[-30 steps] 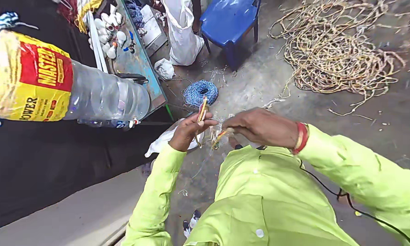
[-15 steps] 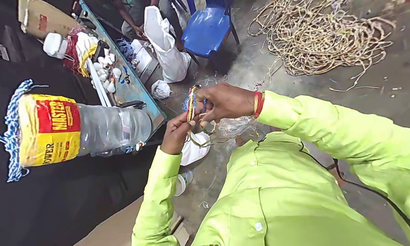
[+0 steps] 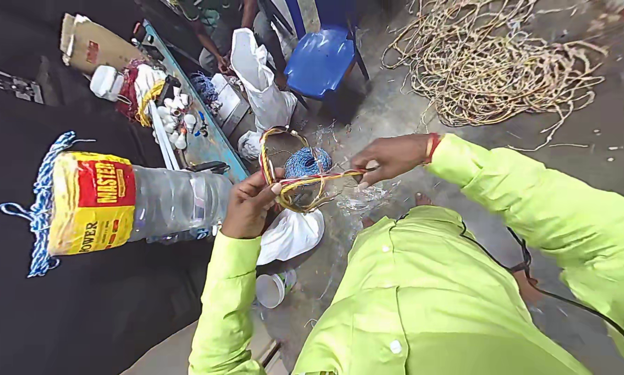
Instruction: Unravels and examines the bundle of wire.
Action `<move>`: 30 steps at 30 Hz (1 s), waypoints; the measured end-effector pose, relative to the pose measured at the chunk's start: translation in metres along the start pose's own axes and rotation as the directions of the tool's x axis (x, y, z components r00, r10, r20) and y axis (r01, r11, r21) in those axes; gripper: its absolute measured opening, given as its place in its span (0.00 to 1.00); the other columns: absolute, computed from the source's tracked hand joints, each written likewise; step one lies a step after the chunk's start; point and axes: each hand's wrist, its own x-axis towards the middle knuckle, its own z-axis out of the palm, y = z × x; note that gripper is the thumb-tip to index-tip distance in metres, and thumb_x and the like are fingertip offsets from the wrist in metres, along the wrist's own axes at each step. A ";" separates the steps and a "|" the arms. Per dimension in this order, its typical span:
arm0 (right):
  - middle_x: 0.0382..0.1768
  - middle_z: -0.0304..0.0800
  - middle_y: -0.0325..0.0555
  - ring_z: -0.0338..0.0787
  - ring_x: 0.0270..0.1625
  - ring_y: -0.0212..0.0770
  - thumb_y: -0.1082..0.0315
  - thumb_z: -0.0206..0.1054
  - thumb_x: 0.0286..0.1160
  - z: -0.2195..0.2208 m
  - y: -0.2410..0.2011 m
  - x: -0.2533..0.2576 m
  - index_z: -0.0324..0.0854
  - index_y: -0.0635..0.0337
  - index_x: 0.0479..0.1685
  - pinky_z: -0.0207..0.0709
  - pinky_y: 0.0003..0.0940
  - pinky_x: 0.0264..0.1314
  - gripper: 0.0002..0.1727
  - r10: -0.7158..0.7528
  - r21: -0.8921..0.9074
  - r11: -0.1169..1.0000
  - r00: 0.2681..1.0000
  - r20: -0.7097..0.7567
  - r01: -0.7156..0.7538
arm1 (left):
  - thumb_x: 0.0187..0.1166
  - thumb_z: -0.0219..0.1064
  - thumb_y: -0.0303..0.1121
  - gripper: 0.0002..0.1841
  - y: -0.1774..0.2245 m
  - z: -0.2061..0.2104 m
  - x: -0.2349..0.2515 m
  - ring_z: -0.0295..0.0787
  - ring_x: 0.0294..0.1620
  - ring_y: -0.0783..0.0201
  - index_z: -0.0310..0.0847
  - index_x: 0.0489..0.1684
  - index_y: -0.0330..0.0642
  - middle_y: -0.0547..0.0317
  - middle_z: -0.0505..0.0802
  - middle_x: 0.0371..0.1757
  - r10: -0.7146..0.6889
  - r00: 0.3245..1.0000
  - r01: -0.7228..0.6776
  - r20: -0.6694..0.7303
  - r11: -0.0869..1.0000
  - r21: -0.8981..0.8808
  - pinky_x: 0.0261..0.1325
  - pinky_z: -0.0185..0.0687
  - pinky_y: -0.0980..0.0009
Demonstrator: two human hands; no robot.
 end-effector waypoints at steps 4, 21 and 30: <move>0.34 0.90 0.37 0.88 0.35 0.27 0.62 0.63 0.85 0.011 0.034 -0.026 0.85 0.61 0.50 0.85 0.25 0.40 0.12 -0.069 0.332 0.938 0.993 -0.094 0.097 | 0.79 0.65 0.21 0.15 -0.002 -0.012 -0.011 0.95 0.42 0.66 0.89 0.61 0.37 0.51 0.96 0.52 -0.089 0.996 0.091 0.024 0.992 -0.085 0.47 0.93 0.70; 0.30 0.89 0.49 0.90 0.38 0.55 0.64 0.67 0.82 -0.028 -0.092 0.063 0.92 0.53 0.45 0.80 0.59 0.41 0.08 0.052 -0.506 0.854 0.948 0.313 0.120 | 0.79 0.54 0.25 0.14 -0.016 -0.012 -0.002 0.86 0.28 0.74 0.86 0.53 0.42 0.64 0.93 0.38 0.013 1.000 -0.013 -0.013 1.000 0.024 0.30 0.83 0.78; 0.43 0.91 0.52 0.90 0.48 0.52 0.68 0.73 0.75 -0.008 -0.070 0.068 0.93 0.55 0.47 0.82 0.52 0.55 0.07 -0.261 -0.324 0.911 0.965 0.029 0.256 | 0.89 0.54 0.29 0.11 -0.034 0.017 0.020 0.82 0.25 0.77 0.85 0.53 0.41 0.66 0.93 0.37 -0.141 0.990 0.139 0.018 0.986 0.088 0.26 0.80 0.81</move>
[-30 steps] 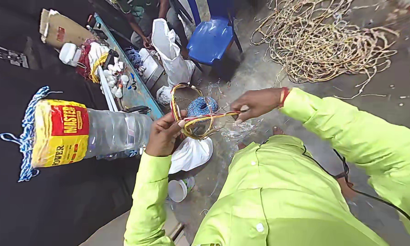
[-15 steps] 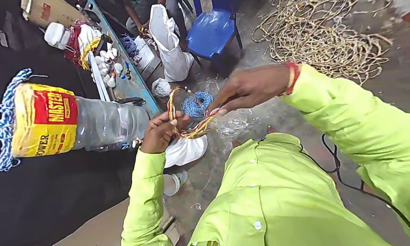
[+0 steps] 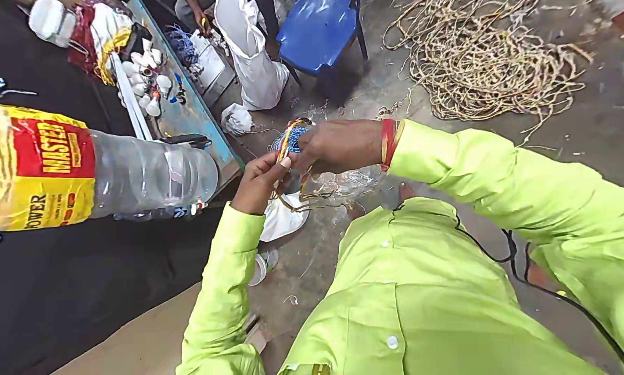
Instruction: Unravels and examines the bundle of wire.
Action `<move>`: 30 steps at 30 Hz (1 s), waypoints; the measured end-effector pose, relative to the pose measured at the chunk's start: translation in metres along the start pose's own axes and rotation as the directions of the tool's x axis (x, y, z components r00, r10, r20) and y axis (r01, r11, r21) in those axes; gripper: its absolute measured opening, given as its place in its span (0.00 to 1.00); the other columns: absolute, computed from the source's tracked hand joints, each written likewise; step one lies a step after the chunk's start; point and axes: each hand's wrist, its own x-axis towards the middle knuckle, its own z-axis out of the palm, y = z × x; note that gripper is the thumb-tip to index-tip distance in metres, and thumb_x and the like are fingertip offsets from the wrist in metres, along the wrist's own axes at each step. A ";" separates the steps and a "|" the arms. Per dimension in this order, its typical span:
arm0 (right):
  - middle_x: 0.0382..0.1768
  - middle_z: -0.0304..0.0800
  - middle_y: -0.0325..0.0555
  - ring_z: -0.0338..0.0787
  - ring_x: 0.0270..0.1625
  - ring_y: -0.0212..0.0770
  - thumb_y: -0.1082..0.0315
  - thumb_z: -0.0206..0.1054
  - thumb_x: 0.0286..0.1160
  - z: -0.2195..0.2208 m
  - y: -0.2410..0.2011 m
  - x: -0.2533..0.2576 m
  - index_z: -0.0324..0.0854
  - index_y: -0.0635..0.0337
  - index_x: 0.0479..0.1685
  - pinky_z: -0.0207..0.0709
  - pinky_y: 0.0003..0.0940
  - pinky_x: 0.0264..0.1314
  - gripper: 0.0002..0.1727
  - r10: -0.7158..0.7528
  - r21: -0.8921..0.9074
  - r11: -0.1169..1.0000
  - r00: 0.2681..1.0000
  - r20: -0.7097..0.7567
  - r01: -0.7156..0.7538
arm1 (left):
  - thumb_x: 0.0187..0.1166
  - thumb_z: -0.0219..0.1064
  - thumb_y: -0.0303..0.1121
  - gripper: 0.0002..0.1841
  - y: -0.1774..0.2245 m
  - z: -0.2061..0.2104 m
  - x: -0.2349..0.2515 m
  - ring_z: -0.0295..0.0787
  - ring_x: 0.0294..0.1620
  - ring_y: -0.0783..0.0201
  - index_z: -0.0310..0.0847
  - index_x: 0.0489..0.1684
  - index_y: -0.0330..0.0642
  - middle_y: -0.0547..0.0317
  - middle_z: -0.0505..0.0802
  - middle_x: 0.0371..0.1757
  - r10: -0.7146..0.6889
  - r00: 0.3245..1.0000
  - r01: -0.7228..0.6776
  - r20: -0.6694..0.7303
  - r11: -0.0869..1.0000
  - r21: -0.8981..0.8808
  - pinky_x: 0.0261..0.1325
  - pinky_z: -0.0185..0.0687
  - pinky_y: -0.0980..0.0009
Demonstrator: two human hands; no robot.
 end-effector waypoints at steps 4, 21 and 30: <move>0.32 0.89 0.46 0.89 0.33 0.45 0.72 0.79 0.65 -0.011 0.002 -0.001 0.83 0.61 0.48 0.83 0.47 0.40 0.14 0.059 0.098 0.994 0.982 -0.178 -0.042 | 0.89 0.53 0.31 0.14 0.000 0.013 0.011 0.72 0.15 0.80 0.86 0.38 0.42 0.69 0.87 0.22 -0.050 0.997 0.055 0.066 0.997 -0.061 0.17 0.68 0.83; 0.27 0.87 0.46 0.88 0.28 0.42 0.70 0.85 0.57 -0.030 0.003 0.004 0.83 0.63 0.46 0.83 0.41 0.36 0.20 0.000 0.082 0.996 0.971 -0.237 0.020 | 0.72 0.76 0.49 0.12 0.030 0.013 0.026 0.82 0.22 0.83 0.90 0.37 0.53 0.76 0.92 0.27 0.071 0.986 -0.088 0.150 0.990 0.109 0.27 0.80 0.82; 0.36 0.86 0.50 0.87 0.36 0.43 0.65 0.85 0.57 -0.016 0.005 0.001 0.81 0.68 0.50 0.83 0.38 0.43 0.25 -0.013 0.176 0.981 0.928 -0.373 0.085 | 0.79 0.72 0.34 0.07 0.039 0.008 0.022 0.81 0.18 0.77 0.88 0.31 0.43 0.67 0.89 0.21 0.112 0.985 -0.136 0.134 0.973 0.187 0.22 0.77 0.80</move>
